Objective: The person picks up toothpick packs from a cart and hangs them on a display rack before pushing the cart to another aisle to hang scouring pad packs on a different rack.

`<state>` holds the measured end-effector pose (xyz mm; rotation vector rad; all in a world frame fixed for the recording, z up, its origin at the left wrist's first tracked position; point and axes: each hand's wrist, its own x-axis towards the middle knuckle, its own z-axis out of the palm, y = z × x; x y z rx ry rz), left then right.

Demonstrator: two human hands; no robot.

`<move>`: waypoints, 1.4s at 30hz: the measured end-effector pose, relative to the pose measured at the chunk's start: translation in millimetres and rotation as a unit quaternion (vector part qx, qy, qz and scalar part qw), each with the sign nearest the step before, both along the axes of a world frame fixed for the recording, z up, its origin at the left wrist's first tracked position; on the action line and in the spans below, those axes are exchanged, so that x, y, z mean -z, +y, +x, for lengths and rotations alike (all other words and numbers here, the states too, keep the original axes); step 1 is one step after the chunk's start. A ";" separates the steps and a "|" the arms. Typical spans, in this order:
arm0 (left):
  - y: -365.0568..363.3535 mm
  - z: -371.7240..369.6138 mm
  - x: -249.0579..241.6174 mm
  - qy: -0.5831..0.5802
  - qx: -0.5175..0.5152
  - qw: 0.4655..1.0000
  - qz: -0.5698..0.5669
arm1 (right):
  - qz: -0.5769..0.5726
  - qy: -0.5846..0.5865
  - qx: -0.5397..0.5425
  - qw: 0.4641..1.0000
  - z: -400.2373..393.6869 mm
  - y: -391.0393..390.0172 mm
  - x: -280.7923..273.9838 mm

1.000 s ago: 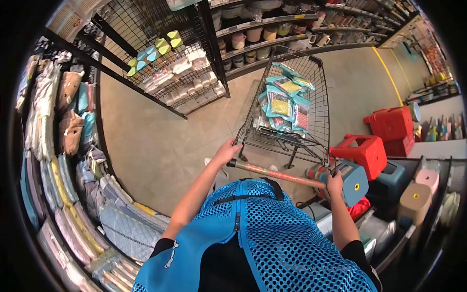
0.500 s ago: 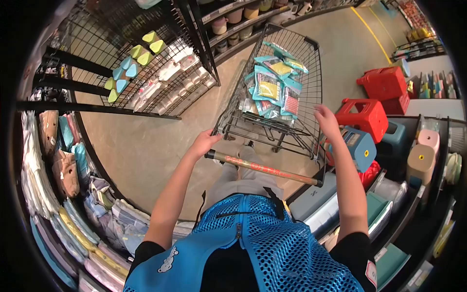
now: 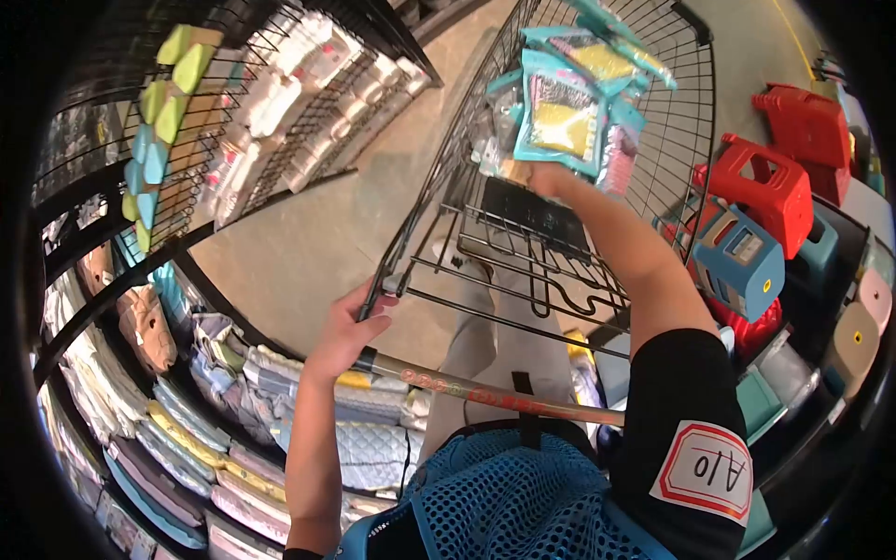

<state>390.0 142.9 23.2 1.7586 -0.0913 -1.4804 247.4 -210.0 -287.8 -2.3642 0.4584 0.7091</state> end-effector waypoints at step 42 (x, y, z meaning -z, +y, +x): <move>-18.8 -23.5 2.8 0.030 -0.020 0.999 0.038 | -0.430 -0.095 0.019 0.898 94.9 -163.8 -59.4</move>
